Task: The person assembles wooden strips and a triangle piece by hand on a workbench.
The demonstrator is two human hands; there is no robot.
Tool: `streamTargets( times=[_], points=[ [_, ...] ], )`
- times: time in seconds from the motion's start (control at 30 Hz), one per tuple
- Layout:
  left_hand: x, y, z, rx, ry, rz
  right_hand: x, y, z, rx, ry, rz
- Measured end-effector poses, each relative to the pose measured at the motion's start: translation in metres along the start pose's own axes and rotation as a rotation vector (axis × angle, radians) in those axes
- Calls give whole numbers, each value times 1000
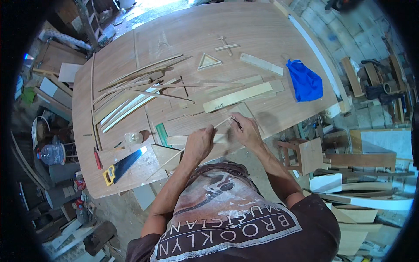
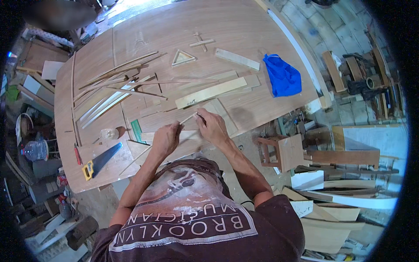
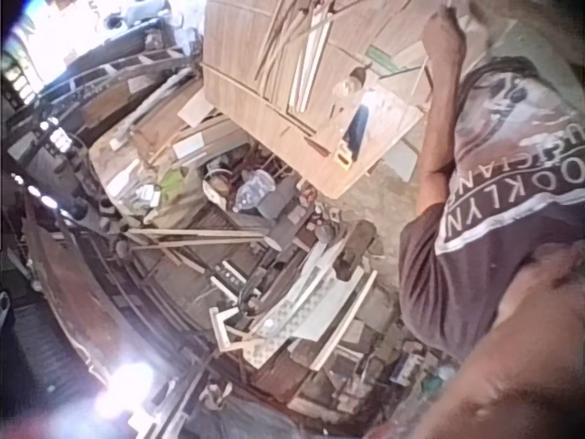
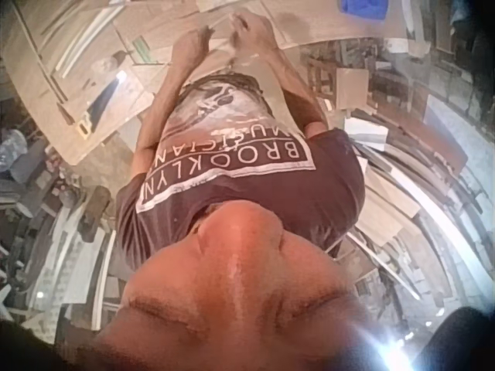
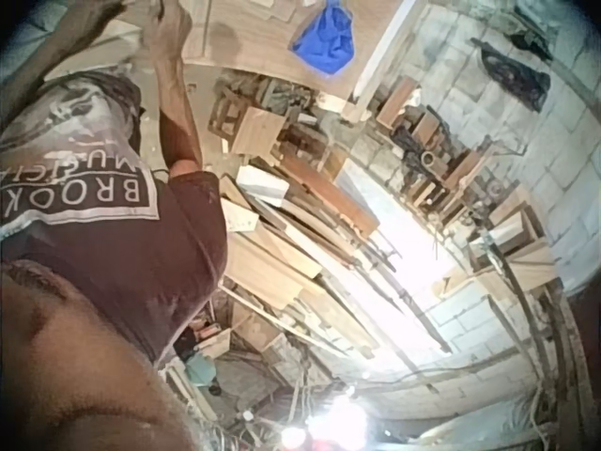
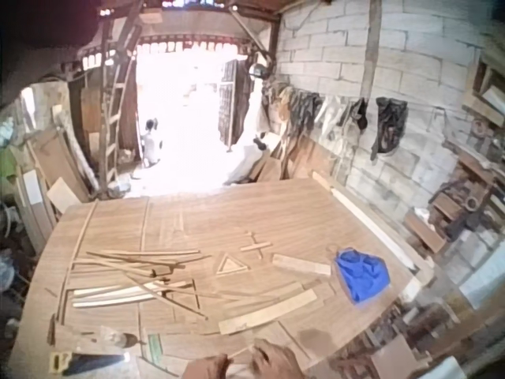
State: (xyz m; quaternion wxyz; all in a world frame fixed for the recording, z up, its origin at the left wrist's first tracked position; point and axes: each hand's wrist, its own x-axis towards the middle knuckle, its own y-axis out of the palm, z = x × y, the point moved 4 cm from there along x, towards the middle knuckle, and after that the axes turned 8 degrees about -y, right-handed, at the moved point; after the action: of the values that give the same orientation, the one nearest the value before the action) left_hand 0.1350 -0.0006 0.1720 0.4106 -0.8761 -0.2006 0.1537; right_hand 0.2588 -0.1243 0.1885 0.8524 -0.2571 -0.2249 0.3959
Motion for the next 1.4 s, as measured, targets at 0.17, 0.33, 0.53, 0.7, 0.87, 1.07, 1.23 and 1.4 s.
streamTargets(
  times=[0.17, 0.33, 0.53, 0.7, 0.87, 1.07, 1.23, 1.4],
  points=[
    [-10, 10, 15, 73, -88, 48, -3, 27, -13, -66, 6, 1],
    [-19, 15, 25, 135, -262, 19, 8, 55, -21, -148, 88, 110],
    [-26, 25, 53, 165, -413, -69, 29, 85, -6, -353, 10, 230],
    [-27, 25, 75, 7, -529, -90, 42, 113, -30, -179, -155, 181],
    [-33, 28, 94, -645, -403, -124, 54, 114, -20, 720, 284, 439],
    [-25, 22, 85, -990, -415, 14, 53, 130, -11, 1363, 642, 335],
    [-20, 17, 87, -766, -300, -132, 67, 123, -20, 724, 304, 222],
    [-11, 12, 68, -590, -380, -167, 53, 135, -30, 1184, 722, 154]
  ],
)
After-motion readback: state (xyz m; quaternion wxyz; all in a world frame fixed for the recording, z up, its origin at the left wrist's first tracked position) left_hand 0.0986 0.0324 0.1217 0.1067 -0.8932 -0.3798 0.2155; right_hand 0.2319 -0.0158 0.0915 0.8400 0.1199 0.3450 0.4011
